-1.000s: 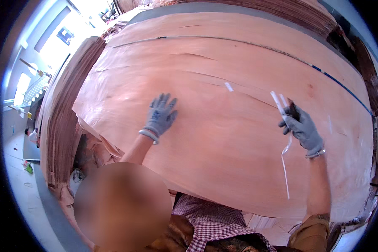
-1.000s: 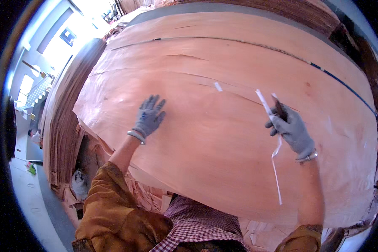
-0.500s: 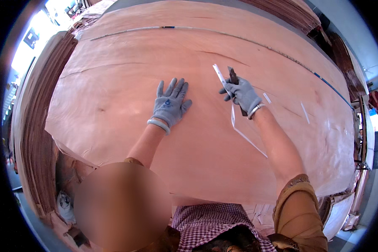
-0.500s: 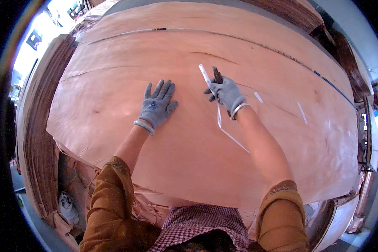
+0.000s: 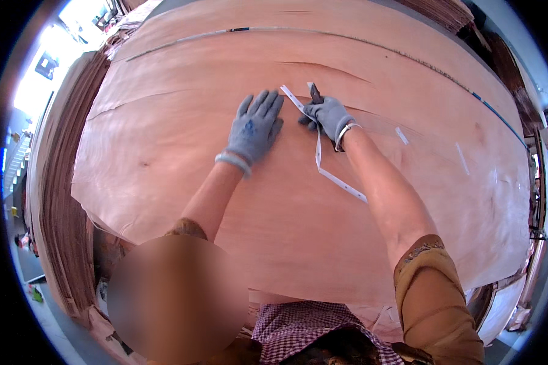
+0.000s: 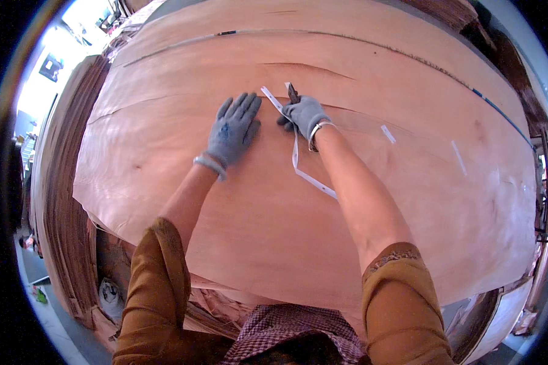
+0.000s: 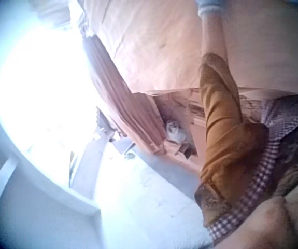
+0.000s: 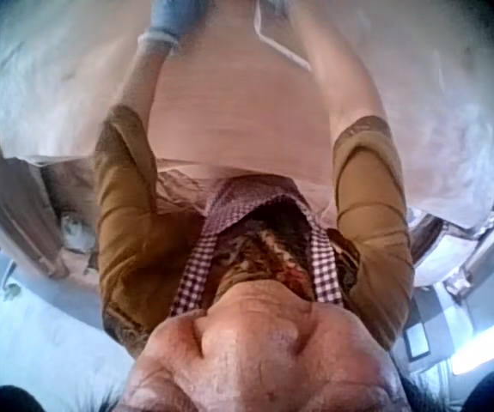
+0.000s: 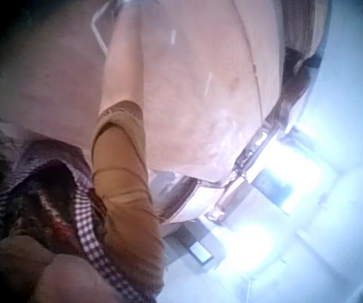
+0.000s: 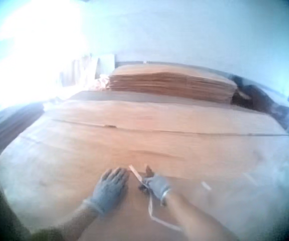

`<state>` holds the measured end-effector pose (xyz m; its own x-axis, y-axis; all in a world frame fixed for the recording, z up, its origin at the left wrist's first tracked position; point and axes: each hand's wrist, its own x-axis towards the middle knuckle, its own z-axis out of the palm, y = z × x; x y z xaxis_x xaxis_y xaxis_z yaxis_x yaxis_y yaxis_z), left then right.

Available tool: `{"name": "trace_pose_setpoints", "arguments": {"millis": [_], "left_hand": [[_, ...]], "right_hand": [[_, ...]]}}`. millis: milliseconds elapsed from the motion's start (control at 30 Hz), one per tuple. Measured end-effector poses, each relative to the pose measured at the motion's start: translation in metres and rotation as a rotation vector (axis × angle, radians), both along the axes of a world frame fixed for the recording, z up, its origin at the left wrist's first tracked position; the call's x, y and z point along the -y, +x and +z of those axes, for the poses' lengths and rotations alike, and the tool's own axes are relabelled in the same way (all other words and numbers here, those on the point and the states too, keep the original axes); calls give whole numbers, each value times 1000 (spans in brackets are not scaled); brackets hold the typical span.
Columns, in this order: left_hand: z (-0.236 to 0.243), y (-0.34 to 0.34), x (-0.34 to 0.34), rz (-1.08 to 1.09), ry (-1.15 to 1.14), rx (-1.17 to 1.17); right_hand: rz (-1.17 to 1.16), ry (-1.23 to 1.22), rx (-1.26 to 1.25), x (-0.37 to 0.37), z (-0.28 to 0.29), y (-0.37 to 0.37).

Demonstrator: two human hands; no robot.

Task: The person uses a utility knife to cut and apply small strips of white tape to a sheet of wood veneer, then makes a long curved cut through the veneer and pulls away the excess material by hand.

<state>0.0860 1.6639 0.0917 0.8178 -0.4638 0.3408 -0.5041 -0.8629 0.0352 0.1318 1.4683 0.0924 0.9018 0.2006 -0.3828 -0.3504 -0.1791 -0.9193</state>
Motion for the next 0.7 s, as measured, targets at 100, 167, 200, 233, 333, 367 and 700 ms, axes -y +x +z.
{"name": "trace_pose_setpoints", "arguments": {"millis": [100,167,200,233,333,367,700], "left_hand": [[-8,32,5,-49,-55,2],[-17,37,8,-34,-54,-120],[-21,38,10,-44,-62,-127],[-23,38,11,-54,-70,-133],[-19,42,12,-113,12,-178],[-15,44,12,-144,56,-196],[2,47,7,-173,148,-276]], "right_hand": [[1,5,31,-3,2,-2],[-29,18,62,-4,-1,-2],[-67,-9,54,-4,1,-1],[-50,-39,72,-4,-1,-1],[-35,-42,102,3,-5,3],[-82,-56,104,0,-6,4],[170,-159,-44,6,36,-35]]}}
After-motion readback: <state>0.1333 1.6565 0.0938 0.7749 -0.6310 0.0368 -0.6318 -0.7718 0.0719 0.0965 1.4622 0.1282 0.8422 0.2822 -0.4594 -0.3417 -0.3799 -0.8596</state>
